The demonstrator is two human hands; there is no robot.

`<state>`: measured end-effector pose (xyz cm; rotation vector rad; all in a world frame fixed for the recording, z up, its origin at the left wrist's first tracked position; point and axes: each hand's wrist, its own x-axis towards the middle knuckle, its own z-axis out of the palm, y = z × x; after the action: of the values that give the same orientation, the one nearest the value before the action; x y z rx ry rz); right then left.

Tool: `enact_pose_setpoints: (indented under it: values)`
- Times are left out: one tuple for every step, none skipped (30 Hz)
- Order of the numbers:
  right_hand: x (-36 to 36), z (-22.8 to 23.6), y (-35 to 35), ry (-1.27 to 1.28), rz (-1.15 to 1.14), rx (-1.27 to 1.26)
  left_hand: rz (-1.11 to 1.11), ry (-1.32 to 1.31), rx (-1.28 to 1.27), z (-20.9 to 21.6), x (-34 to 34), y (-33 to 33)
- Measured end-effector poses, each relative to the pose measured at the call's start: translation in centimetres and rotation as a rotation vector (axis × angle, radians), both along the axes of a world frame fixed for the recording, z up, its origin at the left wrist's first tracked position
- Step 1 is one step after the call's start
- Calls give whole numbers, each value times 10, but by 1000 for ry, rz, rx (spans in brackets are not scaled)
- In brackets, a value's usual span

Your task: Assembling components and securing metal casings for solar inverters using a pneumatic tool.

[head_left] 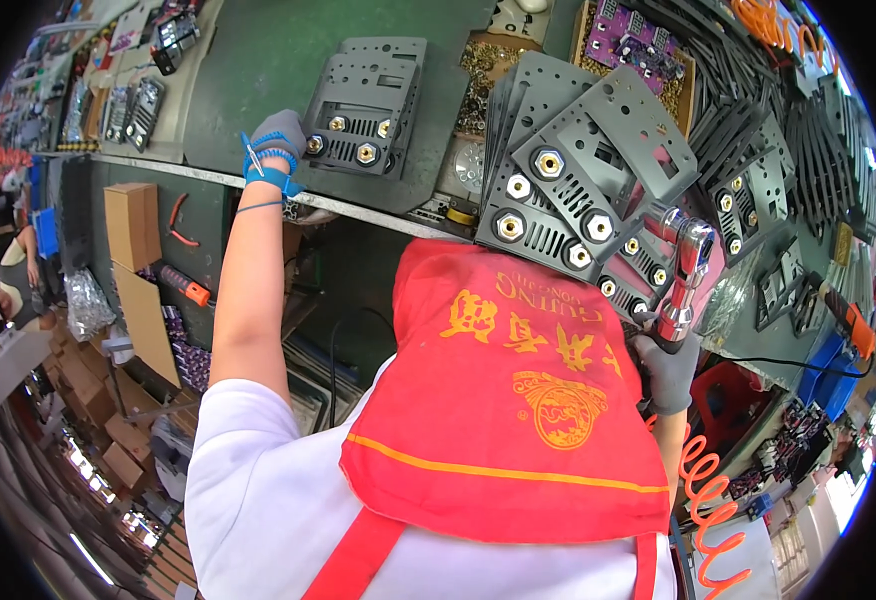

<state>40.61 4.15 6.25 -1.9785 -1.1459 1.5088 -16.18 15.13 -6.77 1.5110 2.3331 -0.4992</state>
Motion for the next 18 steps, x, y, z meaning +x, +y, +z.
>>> enact_pose_setpoints:
  values:
    - [-1,1,0,3,-5,-1,23,6,-56,2,2,3]
    - [-2,2,0,16,-9,6,18,9,-57,5,4,3]
    - [-3,2,0,29,-12,13,0,-14,-134,7,8,2]
    - [-2,1,0,31,-15,12,-17,-37,-212,10,12,-1]
    - [-1,-1,-1,32,-3,23,12,-17,-185,10,16,-3]
    - [0,-2,-1,33,9,34,11,-16,-186,8,16,-3]
    - [2,-4,-2,35,7,32,30,22,-136,8,19,-4]
    - [4,-5,-2,32,4,19,48,58,-86,9,21,-4]
    - [5,-6,-3,28,2,6,47,59,-86,11,24,-3]
    - [5,-7,-3,24,-4,5,17,92,-50,27,40,4]
    - [4,-5,-2,12,8,4,-5,123,-14,38,58,10]
    - [3,-5,-3,-1,9,7,-48,-66,214,42,78,20]
    - [2,-4,-1,-5,15,8,-76,-251,441,45,102,26]
    - [0,-3,2,8,26,0,-236,-460,712,46,132,32]
    - [-2,-2,3,19,30,-8,-288,-757,776,64,174,38]
    - [-4,-1,4,9,26,-2,-403,-809,886,64,206,42]
    - [-4,-3,3,-15,59,38,-457,-753,833,71,236,43]
    - [-3,-3,2,-42,88,76,-526,-559,685,83,258,44]
